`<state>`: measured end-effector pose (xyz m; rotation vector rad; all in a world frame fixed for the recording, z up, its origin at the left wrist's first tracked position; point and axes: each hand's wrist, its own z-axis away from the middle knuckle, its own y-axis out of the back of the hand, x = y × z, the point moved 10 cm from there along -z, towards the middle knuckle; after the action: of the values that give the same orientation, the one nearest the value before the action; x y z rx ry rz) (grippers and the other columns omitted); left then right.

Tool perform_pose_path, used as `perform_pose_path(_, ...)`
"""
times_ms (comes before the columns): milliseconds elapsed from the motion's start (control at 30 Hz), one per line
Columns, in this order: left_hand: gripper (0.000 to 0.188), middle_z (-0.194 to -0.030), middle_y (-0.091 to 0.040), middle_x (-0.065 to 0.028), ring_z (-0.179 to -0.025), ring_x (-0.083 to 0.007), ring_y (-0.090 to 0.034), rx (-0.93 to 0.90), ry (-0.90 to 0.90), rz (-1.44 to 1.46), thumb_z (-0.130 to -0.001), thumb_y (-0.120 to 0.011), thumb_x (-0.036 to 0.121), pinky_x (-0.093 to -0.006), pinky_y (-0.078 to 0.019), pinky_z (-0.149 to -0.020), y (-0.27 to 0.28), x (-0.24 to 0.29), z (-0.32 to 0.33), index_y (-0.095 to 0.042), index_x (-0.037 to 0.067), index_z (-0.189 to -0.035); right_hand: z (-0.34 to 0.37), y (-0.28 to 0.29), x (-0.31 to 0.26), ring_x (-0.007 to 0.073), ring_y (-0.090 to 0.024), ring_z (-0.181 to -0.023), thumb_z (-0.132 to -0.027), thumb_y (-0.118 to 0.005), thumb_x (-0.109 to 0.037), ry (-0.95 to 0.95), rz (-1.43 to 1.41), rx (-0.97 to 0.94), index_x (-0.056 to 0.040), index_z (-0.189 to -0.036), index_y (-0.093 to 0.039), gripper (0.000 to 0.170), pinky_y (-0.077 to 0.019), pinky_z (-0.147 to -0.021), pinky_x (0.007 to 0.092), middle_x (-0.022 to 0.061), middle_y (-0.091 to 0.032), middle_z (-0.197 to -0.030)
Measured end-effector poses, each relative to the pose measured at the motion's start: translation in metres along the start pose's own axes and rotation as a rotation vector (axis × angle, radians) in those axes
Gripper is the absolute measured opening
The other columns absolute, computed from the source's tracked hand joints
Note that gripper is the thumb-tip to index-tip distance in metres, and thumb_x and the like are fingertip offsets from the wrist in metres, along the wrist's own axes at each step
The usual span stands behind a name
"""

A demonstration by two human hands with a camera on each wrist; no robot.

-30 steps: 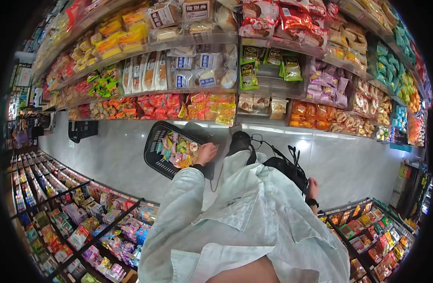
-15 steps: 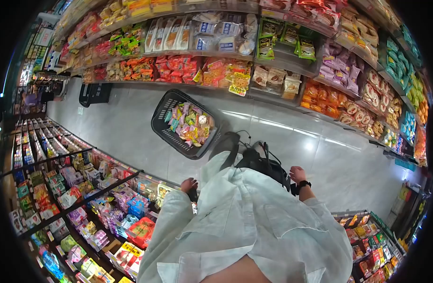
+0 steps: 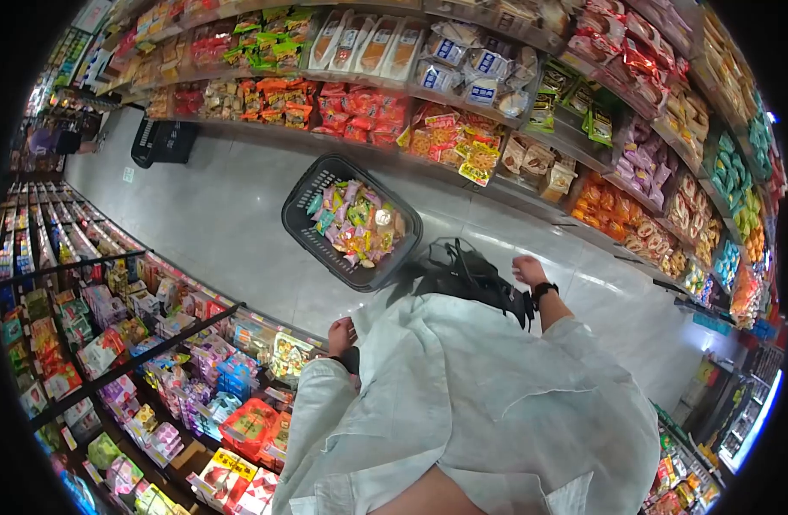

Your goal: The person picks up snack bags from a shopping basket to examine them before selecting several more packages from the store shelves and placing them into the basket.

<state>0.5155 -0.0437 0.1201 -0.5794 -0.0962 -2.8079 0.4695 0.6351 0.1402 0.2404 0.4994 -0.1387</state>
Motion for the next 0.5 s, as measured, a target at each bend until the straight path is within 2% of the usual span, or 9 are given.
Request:
perform_pose_path(67, 0.031, -0.117, -0.072, -0.0123, -0.099, -0.0276, -0.073, -0.010, 0.016, 0.074, -0.101, -0.066, 0.023, -0.0428, -0.0611, -0.081, 0.021, -0.005, -0.007, -0.060, 0.011, -0.129, -0.013, -0.018, -0.050, 0.0137, -0.069, -0.084, -0.096, -0.071, -0.029, 0.086, 0.040, -0.010, -0.0130, -0.113, -0.070, 0.023, -0.0567, -0.075, 0.0314, 0.0005, -0.072, -0.099)
perform_pose_path(100, 0.031, -0.121, -0.072, -0.0135, -0.101, -0.0290, -0.073, -0.080, 0.053, 0.150, -0.102, -0.066, 0.024, -0.0438, -0.0613, -0.081, 0.040, -0.017, -0.022, -0.060, 0.011, -0.129, -0.020, -0.028, -0.077, 0.0136, -0.069, -0.085, -0.097, -0.071, -0.030, 0.124, 0.068, -0.012, -0.0124, -0.112, -0.071, 0.023, -0.0568, -0.076, 0.0313, 0.0007, -0.073, -0.099)
perform_pose_path(133, 0.031, -0.124, -0.072, -0.0148, -0.103, -0.0304, -0.073, -0.149, 0.094, 0.227, -0.103, -0.066, 0.025, -0.0448, -0.0614, -0.082, 0.033, -0.011, -0.010, -0.060, 0.011, -0.130, -0.028, -0.036, -0.099, 0.0135, -0.070, -0.085, -0.097, -0.071, -0.031, 0.158, 0.097, -0.014, -0.0117, -0.111, -0.072, 0.024, -0.0568, -0.076, 0.0312, 0.0008, -0.073, -0.099)
perform_pose_path(167, 0.033, -0.122, -0.072, -0.0153, -0.101, -0.0312, -0.074, 0.097, -0.015, 0.155, -0.103, -0.066, 0.025, -0.0437, -0.0617, -0.078, 0.047, -0.010, 0.004, -0.058, 0.012, -0.132, -0.036, -0.043, -0.120, 0.0133, -0.070, -0.086, -0.097, -0.071, -0.031, 0.190, 0.130, -0.018, -0.0110, -0.110, -0.072, 0.024, -0.0568, -0.076, 0.0311, 0.0010, -0.074, -0.099)
perform_pose_path(200, 0.028, -0.112, -0.074, -0.0160, -0.094, -0.0310, -0.075, 0.200, -0.020, 0.191, -0.103, -0.066, 0.026, -0.0405, -0.0618, -0.072, 0.050, -0.012, 0.017, -0.062, 0.009, -0.124, -0.045, -0.050, -0.143, 0.0136, -0.071, -0.087, -0.097, -0.071, -0.031, 0.259, 0.201, -0.013, -0.0103, -0.110, -0.073, 0.025, -0.0568, -0.077, 0.0314, 0.0016, -0.074, -0.098)
perform_pose_path(267, 0.034, -0.105, -0.073, -0.0161, -0.091, -0.0321, -0.072, -0.287, -0.174, 0.183, -0.103, -0.056, 0.033, -0.0407, -0.0563, -0.067, 0.052, -0.027, -0.005, -0.065, 0.005, -0.119, -0.060, -0.064, -0.191, 0.0143, -0.071, -0.089, -0.097, -0.072, -0.032, 0.396, 0.345, -0.011, -0.0090, -0.109, -0.074, 0.026, -0.0570, -0.079, 0.0319, 0.0029, -0.075, -0.096)
perform_pose_path(367, 0.026, -0.089, -0.071, -0.0105, -0.075, -0.0241, -0.068, 0.149, -0.427, -0.358, -0.105, -0.056, 0.027, -0.0371, -0.0554, -0.060, 0.039, -0.020, 0.066, -0.070, 0.005, -0.106, -0.084, -0.080, -0.246, 0.0175, -0.073, -0.092, -0.096, -0.072, -0.030, 0.569, 0.493, 0.070, -0.0081, -0.110, -0.075, 0.026, -0.0574, -0.083, 0.0337, 0.0054, -0.077, -0.096)
perform_pose_path(433, 0.034, -0.087, -0.073, -0.0076, -0.071, -0.0210, -0.068, 0.314, -0.626, -0.983, -0.107, -0.054, 0.030, -0.0361, -0.0561, -0.059, 0.008, -0.004, 0.115, -0.073, 0.002, -0.107, -0.103, -0.094, -0.269, 0.0202, -0.074, -0.093, -0.095, -0.072, -0.028, 0.581, 0.546, 0.040, -0.0083, -0.110, -0.075, 0.025, -0.0574, -0.085, 0.0348, 0.0067, -0.077, -0.097)
perform_pose_path(500, 0.033, -0.093, -0.075, -0.0101, -0.072, -0.0222, -0.069, 0.320, -0.669, -0.852, -0.105, -0.058, 0.031, -0.0364, -0.0565, -0.060, -0.010, -0.014, 0.140, -0.071, 0.001, -0.112, -0.121, -0.107, -0.290, 0.0241, -0.075, -0.095, -0.094, -0.071, -0.026, 0.608, 0.578, -0.026, -0.0070, -0.112, -0.076, 0.026, -0.0575, -0.088, 0.0360, 0.0098, -0.078, -0.100)
